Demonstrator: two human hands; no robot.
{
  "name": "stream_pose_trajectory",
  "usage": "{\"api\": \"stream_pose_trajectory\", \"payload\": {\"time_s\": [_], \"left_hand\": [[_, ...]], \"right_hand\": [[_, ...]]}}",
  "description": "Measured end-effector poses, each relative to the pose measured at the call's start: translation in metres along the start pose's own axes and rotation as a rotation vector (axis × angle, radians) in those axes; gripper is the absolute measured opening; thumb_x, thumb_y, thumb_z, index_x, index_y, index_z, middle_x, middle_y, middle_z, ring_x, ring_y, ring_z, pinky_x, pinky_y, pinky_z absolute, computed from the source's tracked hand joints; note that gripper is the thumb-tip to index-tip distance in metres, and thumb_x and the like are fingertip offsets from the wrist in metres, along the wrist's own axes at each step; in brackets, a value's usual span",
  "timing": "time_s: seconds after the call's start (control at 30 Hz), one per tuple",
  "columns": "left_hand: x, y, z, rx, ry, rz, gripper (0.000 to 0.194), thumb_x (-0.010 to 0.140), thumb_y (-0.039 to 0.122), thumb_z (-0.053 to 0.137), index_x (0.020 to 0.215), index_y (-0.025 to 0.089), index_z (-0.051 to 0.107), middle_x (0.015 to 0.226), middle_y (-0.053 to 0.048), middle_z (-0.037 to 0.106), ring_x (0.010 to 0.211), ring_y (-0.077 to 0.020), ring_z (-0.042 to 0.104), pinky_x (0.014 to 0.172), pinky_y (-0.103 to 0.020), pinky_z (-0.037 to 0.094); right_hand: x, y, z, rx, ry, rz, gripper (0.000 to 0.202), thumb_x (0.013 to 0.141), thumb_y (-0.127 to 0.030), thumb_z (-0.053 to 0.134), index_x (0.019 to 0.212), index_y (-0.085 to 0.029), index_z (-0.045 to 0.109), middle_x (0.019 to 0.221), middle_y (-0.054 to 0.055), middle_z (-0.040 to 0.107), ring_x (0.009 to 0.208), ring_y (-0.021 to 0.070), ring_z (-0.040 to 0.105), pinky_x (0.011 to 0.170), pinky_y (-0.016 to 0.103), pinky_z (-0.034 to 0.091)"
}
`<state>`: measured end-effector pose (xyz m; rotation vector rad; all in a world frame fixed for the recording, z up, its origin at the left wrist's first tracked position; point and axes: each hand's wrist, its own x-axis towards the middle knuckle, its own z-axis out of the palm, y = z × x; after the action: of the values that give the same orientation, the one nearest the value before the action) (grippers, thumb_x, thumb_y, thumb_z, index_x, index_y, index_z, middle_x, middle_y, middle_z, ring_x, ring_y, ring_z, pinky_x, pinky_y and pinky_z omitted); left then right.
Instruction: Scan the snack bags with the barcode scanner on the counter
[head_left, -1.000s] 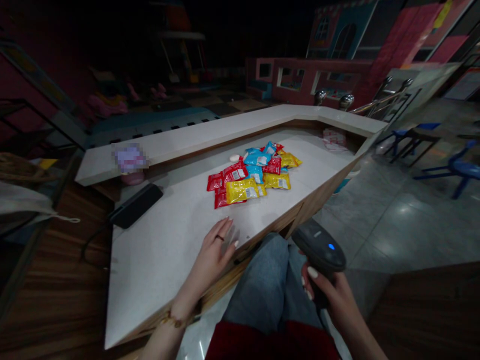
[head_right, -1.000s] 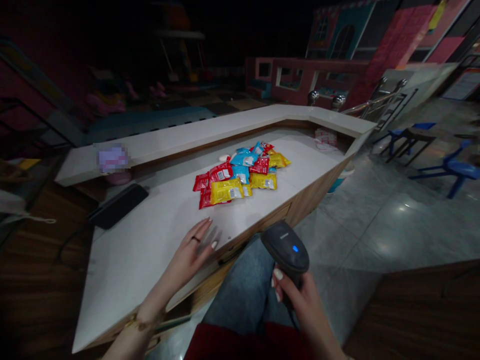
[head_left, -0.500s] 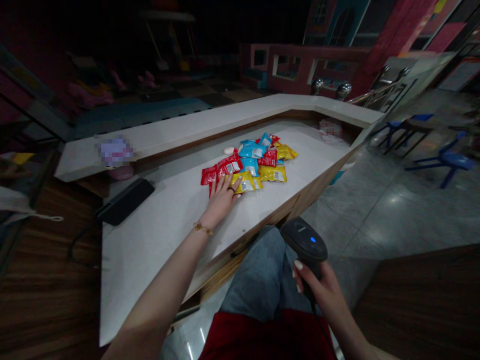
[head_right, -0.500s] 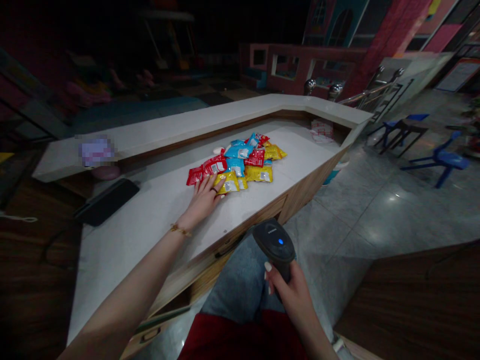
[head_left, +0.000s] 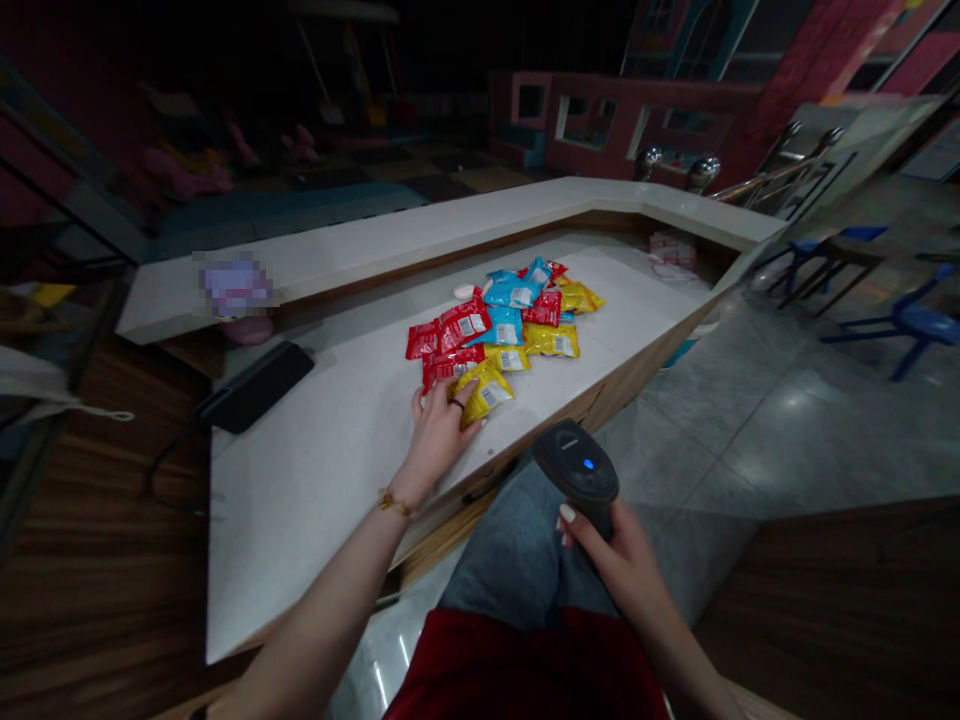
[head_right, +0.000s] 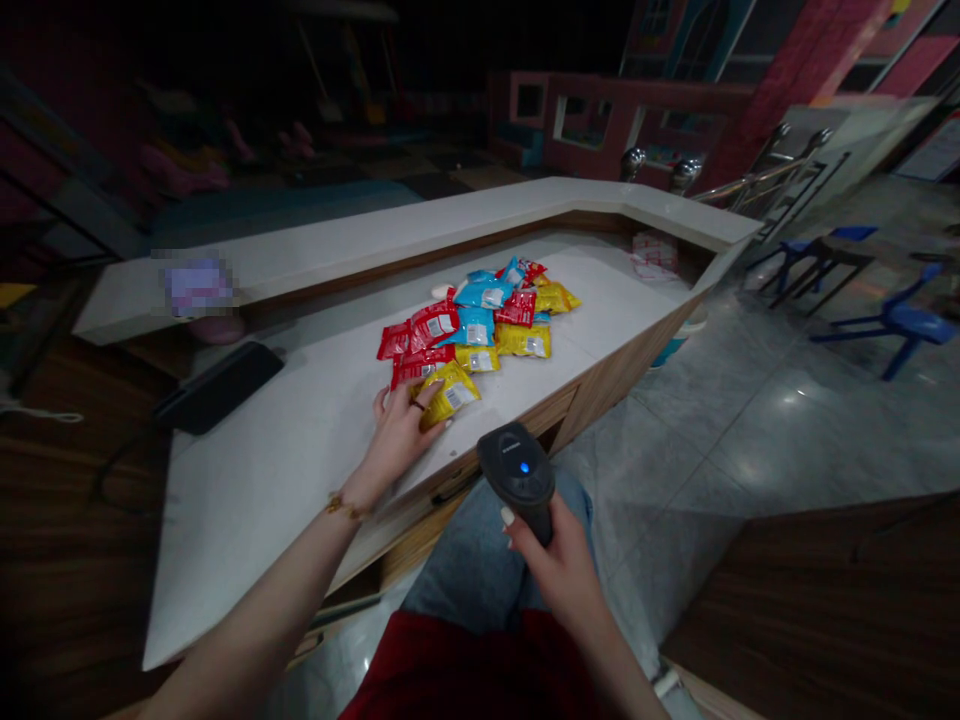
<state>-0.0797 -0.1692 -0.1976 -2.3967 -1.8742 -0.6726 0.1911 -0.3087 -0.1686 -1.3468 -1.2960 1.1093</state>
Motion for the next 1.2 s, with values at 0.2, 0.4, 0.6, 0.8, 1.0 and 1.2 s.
{"api": "stream_pose_trajectory", "payload": {"time_s": [0.2,0.4,0.6,0.8,1.0,1.2], "left_hand": [[-0.028,-0.004,0.002,-0.037,-0.015,-0.014,0.064,0.101,0.039,0.072,0.162,0.025,0.055,0.169,-0.022,0.047,0.152,-0.0411,0.048,0.127,-0.067,0.029],[-0.033,-0.007,0.004,-0.097,0.017,-0.023,0.064,0.1,0.04,0.073,0.161,0.027,0.056,0.158,-0.017,0.057,0.145,-0.0358,0.051,0.127,-0.06,0.03],[-0.032,-0.002,-0.003,-0.077,0.061,-0.019,0.062,0.098,0.035,0.077,0.157,0.028,0.061,0.159,-0.016,0.058,0.147,-0.0357,0.051,0.128,-0.058,0.03],[-0.032,-0.003,-0.004,-0.069,0.049,-0.014,0.058,0.101,0.036,0.073,0.157,0.027,0.061,0.161,-0.016,0.058,0.15,-0.0363,0.05,0.13,-0.06,0.03],[-0.031,-0.001,-0.005,-0.074,0.059,-0.012,0.056,0.1,0.032,0.072,0.155,0.027,0.063,0.163,-0.014,0.057,0.152,-0.0363,0.049,0.131,-0.062,0.029],[-0.03,-0.002,-0.006,-0.087,0.053,-0.013,0.058,0.097,0.031,0.075,0.154,0.03,0.063,0.164,-0.013,0.057,0.153,-0.0374,0.048,0.131,-0.065,0.028]], "right_hand": [[0.006,0.0,0.005,-0.069,-0.13,0.016,0.034,0.096,-0.046,0.072,0.119,-0.022,0.072,0.091,0.004,0.078,0.08,0.0247,0.073,0.077,0.033,0.059],[0.009,-0.007,0.009,-0.117,-0.204,0.058,0.038,0.096,-0.044,0.067,0.125,-0.021,0.069,0.09,0.002,0.074,0.074,0.0232,0.07,0.062,0.029,0.054],[0.01,-0.012,0.022,-0.105,-0.203,0.066,0.041,0.094,-0.046,0.067,0.124,-0.019,0.07,0.078,0.002,0.071,0.063,0.0242,0.069,0.051,0.028,0.048],[0.009,-0.018,0.03,-0.153,-0.237,0.056,0.03,0.093,-0.043,0.065,0.112,-0.02,0.07,0.07,0.0,0.068,0.055,0.0238,0.067,0.05,0.028,0.047],[0.01,-0.017,0.029,-0.154,-0.206,0.056,0.038,0.094,-0.047,0.065,0.12,-0.019,0.07,0.059,-0.003,0.062,0.053,0.0256,0.066,0.05,0.03,0.046],[0.011,-0.016,0.027,-0.165,-0.195,0.057,0.035,0.094,-0.048,0.065,0.115,-0.021,0.07,0.064,-0.001,0.066,0.061,0.0271,0.071,0.056,0.03,0.05]]}}
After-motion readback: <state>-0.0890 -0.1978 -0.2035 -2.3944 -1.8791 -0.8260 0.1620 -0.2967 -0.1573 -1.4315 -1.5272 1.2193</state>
